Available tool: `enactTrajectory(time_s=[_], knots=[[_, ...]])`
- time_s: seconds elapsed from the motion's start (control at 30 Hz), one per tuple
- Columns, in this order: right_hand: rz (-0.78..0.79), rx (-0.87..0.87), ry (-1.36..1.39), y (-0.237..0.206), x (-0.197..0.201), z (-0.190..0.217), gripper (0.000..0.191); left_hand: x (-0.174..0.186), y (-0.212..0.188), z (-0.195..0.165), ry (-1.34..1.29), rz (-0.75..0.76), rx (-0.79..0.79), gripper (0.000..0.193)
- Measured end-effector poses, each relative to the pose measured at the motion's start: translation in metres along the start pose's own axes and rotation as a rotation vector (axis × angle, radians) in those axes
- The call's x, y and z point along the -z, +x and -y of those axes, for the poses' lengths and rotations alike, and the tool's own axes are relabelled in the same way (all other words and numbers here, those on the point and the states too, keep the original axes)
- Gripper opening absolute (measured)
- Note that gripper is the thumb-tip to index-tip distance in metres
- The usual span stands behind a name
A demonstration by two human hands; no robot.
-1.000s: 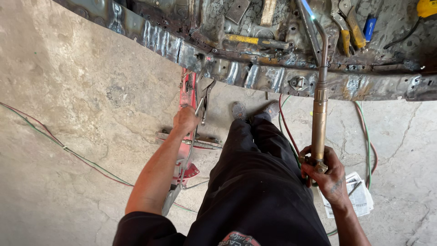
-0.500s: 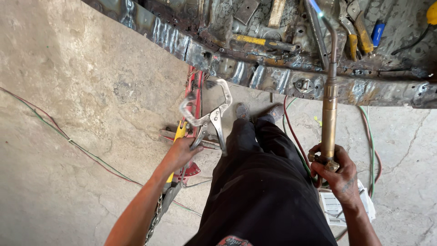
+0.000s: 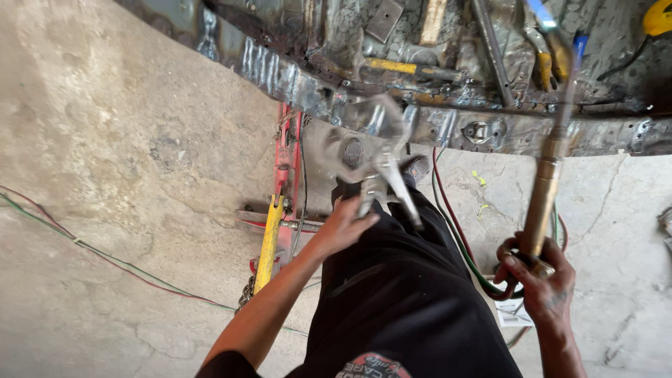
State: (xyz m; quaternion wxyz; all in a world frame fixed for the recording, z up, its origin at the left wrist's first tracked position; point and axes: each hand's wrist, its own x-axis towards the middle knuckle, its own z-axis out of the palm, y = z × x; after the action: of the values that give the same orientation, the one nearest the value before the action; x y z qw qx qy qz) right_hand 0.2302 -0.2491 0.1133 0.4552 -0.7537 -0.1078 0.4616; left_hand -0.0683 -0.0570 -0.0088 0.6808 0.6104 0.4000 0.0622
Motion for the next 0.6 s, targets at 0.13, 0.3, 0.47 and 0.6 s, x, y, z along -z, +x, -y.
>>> enactTrajectory(time_s=[0.13, 0.3, 0.47, 0.6], knots=[[-0.135, 0.010, 0.040, -0.022, -0.026, -0.005, 0.036, -0.018, 0.035, 0.004, 0.073, 0.150, 0.024, 0.033], [-0.208, 0.043, 0.028, -0.039, -0.055, -0.004, 0.033, -0.018, 0.046, 0.003, 0.138, 0.252, 0.002, 0.038], [-0.235, 0.023, 0.009, -0.047, -0.075, -0.007, 0.033, 0.010, 0.038, 0.017, 0.114, 0.288, -0.038, 0.043], [-0.263, -0.021, 0.051, -0.051, -0.082, -0.011, 0.037, 0.036, 0.033, 0.030, 0.027, 0.266, 0.045, 0.039]])
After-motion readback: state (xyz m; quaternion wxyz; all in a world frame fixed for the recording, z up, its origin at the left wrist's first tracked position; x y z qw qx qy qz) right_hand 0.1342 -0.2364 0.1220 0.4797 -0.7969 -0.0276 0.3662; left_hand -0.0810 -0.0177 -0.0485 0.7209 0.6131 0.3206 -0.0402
